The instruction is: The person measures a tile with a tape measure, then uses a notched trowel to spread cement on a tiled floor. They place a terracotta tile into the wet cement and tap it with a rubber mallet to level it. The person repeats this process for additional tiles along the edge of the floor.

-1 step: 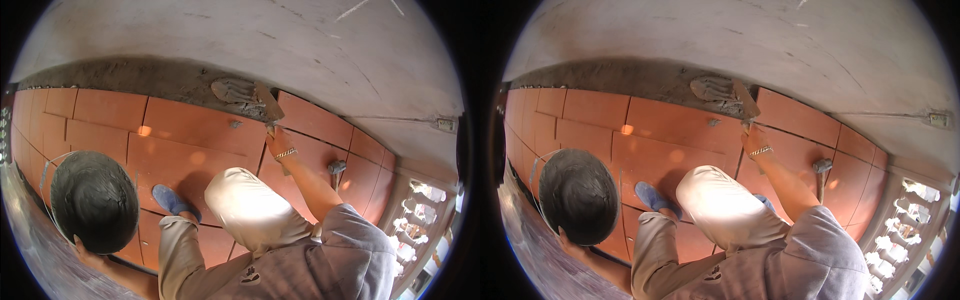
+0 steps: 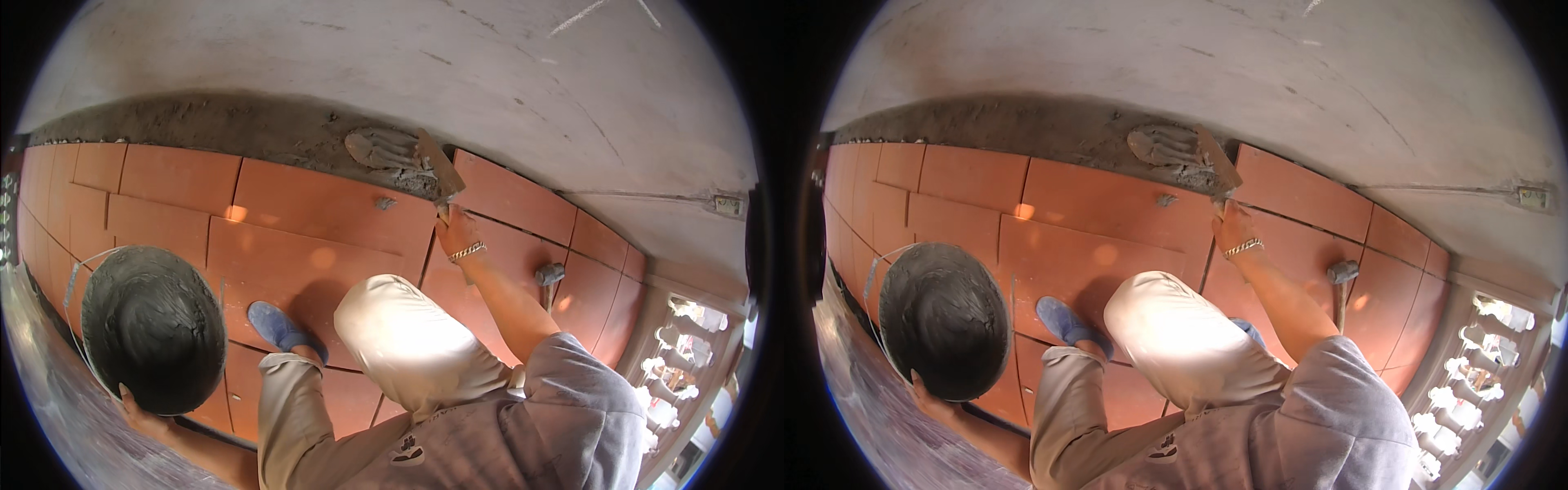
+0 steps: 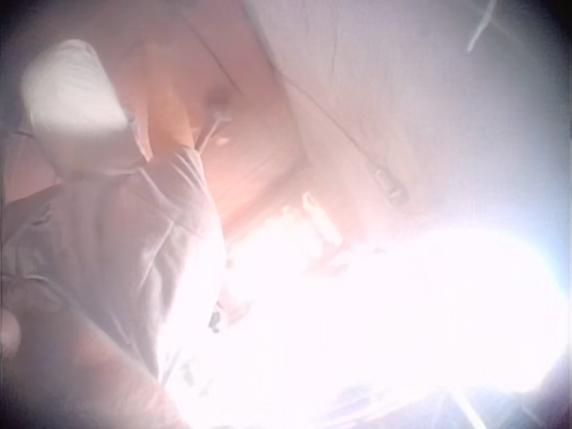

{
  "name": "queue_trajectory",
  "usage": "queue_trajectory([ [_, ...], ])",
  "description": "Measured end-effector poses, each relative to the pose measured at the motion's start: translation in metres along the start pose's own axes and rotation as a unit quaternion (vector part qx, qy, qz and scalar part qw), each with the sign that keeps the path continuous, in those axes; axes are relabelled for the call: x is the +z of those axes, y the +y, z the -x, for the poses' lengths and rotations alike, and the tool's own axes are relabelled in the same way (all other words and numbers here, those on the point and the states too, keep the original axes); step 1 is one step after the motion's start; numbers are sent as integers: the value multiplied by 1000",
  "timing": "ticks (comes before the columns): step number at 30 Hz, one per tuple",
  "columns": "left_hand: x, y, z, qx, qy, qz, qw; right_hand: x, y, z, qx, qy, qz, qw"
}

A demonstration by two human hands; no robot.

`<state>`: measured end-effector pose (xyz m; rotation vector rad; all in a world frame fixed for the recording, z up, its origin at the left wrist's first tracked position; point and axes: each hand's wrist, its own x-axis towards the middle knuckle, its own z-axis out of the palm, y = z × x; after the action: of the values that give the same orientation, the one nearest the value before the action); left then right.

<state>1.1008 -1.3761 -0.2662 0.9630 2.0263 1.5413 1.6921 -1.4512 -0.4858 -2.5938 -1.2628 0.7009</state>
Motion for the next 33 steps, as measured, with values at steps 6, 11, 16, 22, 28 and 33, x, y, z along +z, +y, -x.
queue_trajectory([
  [6, -1, -5, -9, 2, -13, -8, 1000, -3, 10, -31, -119, 132, 78, 981],
  [11, 2, -3, -5, 18, -24, -8, 1000, 4, -23, -65, -182, 119, 92, 972],
  [16, 6, 0, 2, 28, -24, -6, 999, 36, -88, -101, -290, 136, 28, 947],
  [22, 7, 4, 5, 54, -59, -3, 997, 76, -151, -161, -175, -123, 183, 959],
  [28, 4, 3, 5, 44, -77, 10, 996, 73, -165, -157, -142, -141, 170, 965],
  [33, 3, 4, 6, 44, -79, 28, 996, 61, -170, -156, -174, -159, 214, 948],
])
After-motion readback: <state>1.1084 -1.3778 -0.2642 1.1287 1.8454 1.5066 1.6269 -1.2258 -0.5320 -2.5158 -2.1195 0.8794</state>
